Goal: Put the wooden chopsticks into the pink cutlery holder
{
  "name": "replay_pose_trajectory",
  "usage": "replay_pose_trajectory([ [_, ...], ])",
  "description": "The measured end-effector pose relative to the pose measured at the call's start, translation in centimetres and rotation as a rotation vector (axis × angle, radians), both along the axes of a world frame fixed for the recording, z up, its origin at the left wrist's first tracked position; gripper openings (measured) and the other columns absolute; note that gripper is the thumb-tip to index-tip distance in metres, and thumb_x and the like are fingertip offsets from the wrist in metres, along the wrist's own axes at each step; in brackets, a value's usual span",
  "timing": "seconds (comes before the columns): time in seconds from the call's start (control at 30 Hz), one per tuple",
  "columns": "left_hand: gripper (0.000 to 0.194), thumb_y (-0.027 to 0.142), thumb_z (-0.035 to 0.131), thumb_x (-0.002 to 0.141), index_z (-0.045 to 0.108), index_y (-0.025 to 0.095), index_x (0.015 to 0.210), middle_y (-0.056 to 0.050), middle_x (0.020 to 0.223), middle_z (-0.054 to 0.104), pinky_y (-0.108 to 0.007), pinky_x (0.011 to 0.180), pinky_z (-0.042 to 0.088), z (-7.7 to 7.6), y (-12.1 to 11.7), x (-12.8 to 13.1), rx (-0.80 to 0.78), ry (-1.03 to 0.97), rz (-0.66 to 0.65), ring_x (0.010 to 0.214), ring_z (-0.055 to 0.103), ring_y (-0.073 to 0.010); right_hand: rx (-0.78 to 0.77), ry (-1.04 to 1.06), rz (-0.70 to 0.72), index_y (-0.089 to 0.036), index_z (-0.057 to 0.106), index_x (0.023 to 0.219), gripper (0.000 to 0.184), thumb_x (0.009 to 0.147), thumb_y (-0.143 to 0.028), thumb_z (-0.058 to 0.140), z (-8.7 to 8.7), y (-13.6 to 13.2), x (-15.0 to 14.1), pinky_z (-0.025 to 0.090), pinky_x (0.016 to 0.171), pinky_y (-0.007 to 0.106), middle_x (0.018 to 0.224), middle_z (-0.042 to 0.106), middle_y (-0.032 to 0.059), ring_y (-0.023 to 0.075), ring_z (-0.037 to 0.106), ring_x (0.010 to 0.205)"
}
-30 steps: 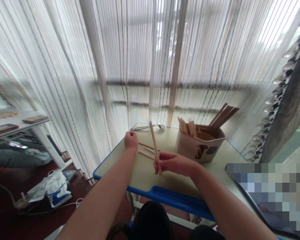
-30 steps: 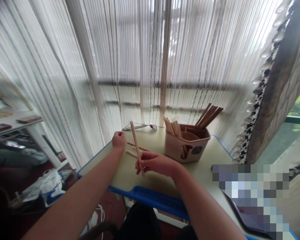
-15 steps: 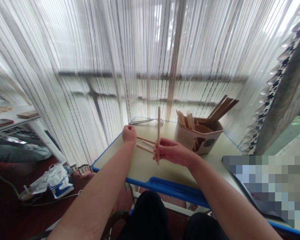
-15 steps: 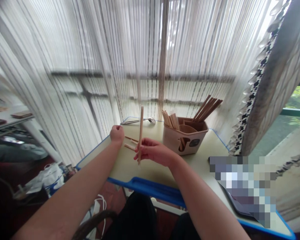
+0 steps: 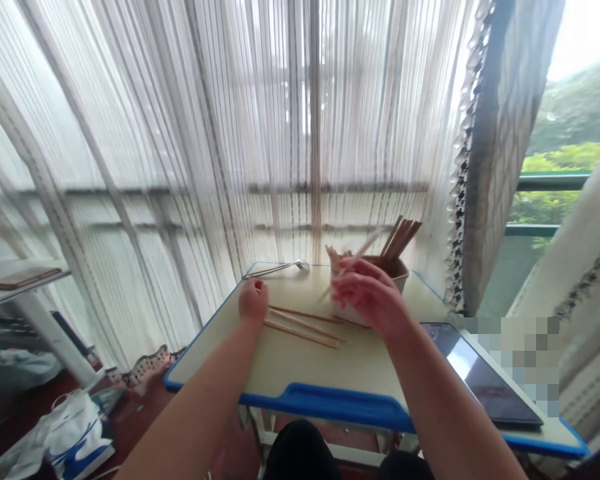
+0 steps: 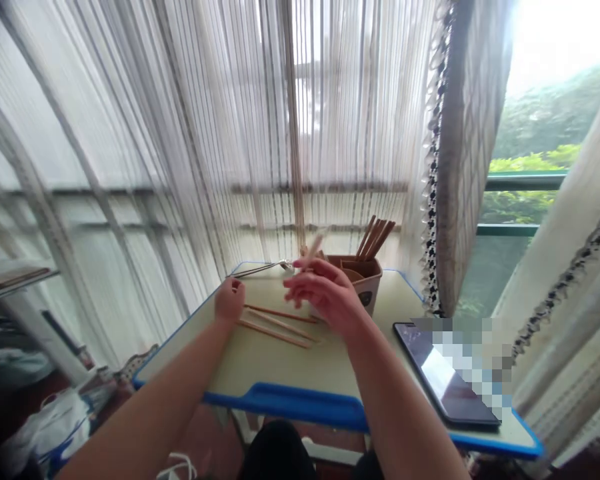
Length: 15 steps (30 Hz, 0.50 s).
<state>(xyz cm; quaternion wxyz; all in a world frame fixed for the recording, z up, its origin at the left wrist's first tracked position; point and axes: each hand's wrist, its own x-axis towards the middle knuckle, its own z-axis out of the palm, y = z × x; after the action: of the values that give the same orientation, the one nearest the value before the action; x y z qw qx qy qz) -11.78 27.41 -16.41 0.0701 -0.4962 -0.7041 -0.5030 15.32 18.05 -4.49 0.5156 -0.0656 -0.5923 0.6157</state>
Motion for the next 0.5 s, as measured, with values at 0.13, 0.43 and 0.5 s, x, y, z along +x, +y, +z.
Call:
replay_pose_trajectory([
  [0.13,0.007,0.024,0.046,0.076,0.053,0.020,0.075,-0.003,0.076,0.059,-0.027,0.066,0.043,-0.3,0.2,0.2,0.026,0.078,-0.033,0.063,0.055,-0.0154,0.120,0.227,-0.400,-0.022,0.061,0.091,0.016,0.080,-0.034,0.057,1.4,0.6,3.9,0.034,0.038,0.018,0.045,0.045,-0.0085,0.0050,0.042,0.036],
  [0.43,0.007,0.026,0.046,0.075,0.051,0.020,0.075,-0.003,0.074,0.059,-0.026,0.065,0.042,-0.8,0.9,-0.3,0.059,0.128,-0.022,0.061,0.054,-0.0151,0.127,0.462,-0.760,-0.020,0.061,0.088,0.018,0.078,-0.035,0.061,1.2,4.8,8.3,0.027,0.037,0.016,0.043,0.037,-0.0104,0.0032,0.031,0.036],
  [0.5,0.008,0.027,0.046,0.075,0.051,0.020,0.075,-0.003,0.074,0.058,-0.026,0.065,0.042,-0.8,0.8,-0.2,0.051,0.135,-0.028,0.062,0.054,-0.0154,0.095,0.338,-0.818,-0.019,0.061,0.090,0.025,0.076,-0.040,0.061,0.4,5.9,7.5,0.026,0.037,0.017,0.045,0.040,-0.0097,0.0038,0.033,0.037],
])
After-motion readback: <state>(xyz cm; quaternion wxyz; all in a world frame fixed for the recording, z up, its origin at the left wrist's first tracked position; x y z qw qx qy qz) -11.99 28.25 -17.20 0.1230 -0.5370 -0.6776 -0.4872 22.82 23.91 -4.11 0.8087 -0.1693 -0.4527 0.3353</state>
